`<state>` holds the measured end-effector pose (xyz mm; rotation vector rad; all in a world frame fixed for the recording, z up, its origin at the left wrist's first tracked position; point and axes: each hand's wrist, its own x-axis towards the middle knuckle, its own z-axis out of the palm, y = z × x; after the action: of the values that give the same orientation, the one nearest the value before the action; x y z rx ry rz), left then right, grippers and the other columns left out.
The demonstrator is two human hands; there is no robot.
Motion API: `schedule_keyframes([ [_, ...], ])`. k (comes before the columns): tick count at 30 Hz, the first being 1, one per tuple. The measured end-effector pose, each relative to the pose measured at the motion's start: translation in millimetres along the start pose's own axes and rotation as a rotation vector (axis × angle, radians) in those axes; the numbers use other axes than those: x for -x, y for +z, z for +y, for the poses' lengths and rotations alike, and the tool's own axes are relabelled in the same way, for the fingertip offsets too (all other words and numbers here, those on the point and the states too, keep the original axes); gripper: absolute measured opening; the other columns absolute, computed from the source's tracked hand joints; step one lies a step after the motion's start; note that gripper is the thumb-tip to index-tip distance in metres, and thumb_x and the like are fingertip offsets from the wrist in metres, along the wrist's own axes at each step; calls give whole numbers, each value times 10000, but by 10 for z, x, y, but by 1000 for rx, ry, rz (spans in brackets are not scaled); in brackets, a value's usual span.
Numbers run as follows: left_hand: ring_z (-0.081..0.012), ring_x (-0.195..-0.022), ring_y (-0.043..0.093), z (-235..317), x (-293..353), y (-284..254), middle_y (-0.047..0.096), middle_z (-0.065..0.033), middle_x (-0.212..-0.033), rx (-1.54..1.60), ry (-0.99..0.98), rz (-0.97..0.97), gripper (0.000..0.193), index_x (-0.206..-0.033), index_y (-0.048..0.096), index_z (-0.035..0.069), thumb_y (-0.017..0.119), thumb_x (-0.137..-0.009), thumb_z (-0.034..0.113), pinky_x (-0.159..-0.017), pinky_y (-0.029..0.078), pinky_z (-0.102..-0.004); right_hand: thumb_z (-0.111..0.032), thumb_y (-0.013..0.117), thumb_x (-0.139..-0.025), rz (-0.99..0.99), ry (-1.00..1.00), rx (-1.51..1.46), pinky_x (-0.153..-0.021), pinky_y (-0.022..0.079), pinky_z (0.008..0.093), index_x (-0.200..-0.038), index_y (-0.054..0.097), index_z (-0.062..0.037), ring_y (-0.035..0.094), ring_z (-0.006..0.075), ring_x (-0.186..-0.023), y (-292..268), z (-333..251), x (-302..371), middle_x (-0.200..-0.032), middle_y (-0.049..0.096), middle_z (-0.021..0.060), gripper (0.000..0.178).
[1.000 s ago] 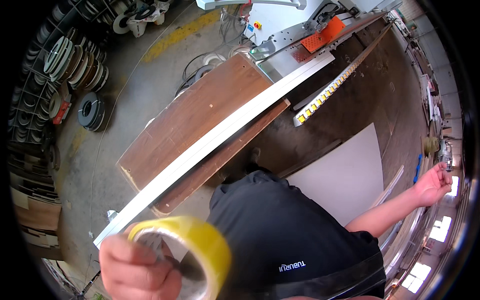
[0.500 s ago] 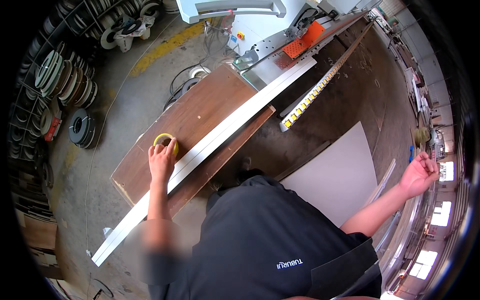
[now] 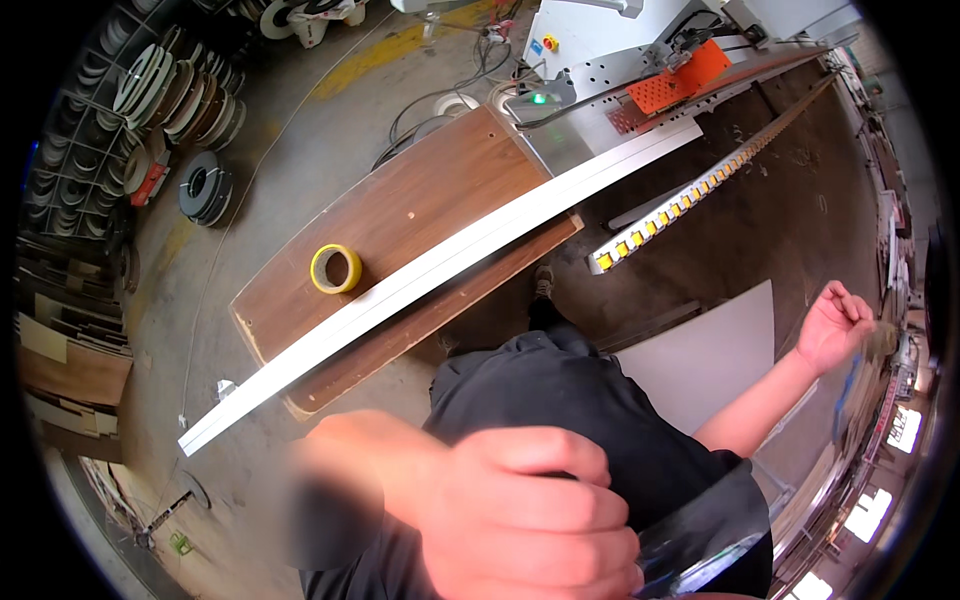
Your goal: The person repeatedly feeds white plastic strips into an edge banding machine to apply adhesive tape to their edges. They then use yellow tape to secure the applied banding on a wooden board and handle multiple strips in a repetitive sequence.
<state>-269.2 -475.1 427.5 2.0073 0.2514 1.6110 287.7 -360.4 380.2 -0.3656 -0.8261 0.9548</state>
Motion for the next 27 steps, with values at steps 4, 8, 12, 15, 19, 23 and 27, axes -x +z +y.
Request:
schedule_keyframes([
  [4, -221, -818, 649, -724, 43, 430, 673, -58, -956, -141, -336, 226, 206, -956, 669, 89, 855, -890, 29, -714, 554, -359, -124, 831, -1007, 22, 186, 194, -992, 524, 407, -1049, 697, -122, 625, 113, -915, -904, 844, -610, -1029, 692, -29, 141],
  [8, -222, -929, 610, -1720, 586, 890, 600, -116, -1078, -326, -740, 572, 134, -921, 624, 28, 757, -931, 11, -803, 528, -353, -92, 759, -1068, 164, 401, 393, -896, 558, 350, -1121, 692, -79, 633, 110, -874, -1294, 1985, -717, -1005, 687, 17, 86],
  [12, -161, -873, 634, -2446, 1210, 1183, 665, -99, -1087, 55, -1007, 1238, 107, -975, 657, 43, 739, -1043, 59, -818, 563, -343, -168, 847, -1026, 157, 653, 625, -845, 548, 283, -1095, 731, -101, 659, 93, -839, -1593, 2844, -751, -996, 747, -6, 151],
  [15, -97, -641, 564, -2748, 1489, 1219, 660, -30, -829, -11, -1174, 1364, 156, -982, 663, 55, 774, -1066, 127, -645, 501, -265, -208, 888, -997, 128, 774, 681, -804, 521, 255, -1043, 735, -101, 637, 79, -826, -1602, 3321, -769, -951, 740, -26, 193],
  [19, -66, -586, 561, -3028, 1866, 1186, 679, -18, -783, -323, -1438, 1164, 241, -961, 677, 44, 793, -1070, 225, -555, 457, -237, -235, 878, -1001, -38, 778, 917, -767, 518, 254, -1004, 748, -61, 624, 58, -811, -1862, 3860, -806, -907, 727, -46, 217],
  [23, -61, -554, 570, -3314, 2091, 1032, 687, -20, -731, -479, -1588, 1034, 300, -912, 687, 30, 796, -1069, 261, -524, 457, -248, -341, 896, -958, -88, 724, 1165, -577, 561, 283, -1006, 786, -34, 678, 83, -723, -1976, 4190, -797, -887, 776, 5, 330],
  [27, -87, -528, 606, -3459, 2050, 973, 703, -37, -707, -632, -1683, 891, 338, -894, 698, 16, 803, -1056, 292, -509, 480, -278, -338, 895, -959, -69, 792, 1210, -608, 545, 272, -978, 787, -31, 648, 76, -729, -1848, 4240, -883, -864, 748, -14, 327],
])
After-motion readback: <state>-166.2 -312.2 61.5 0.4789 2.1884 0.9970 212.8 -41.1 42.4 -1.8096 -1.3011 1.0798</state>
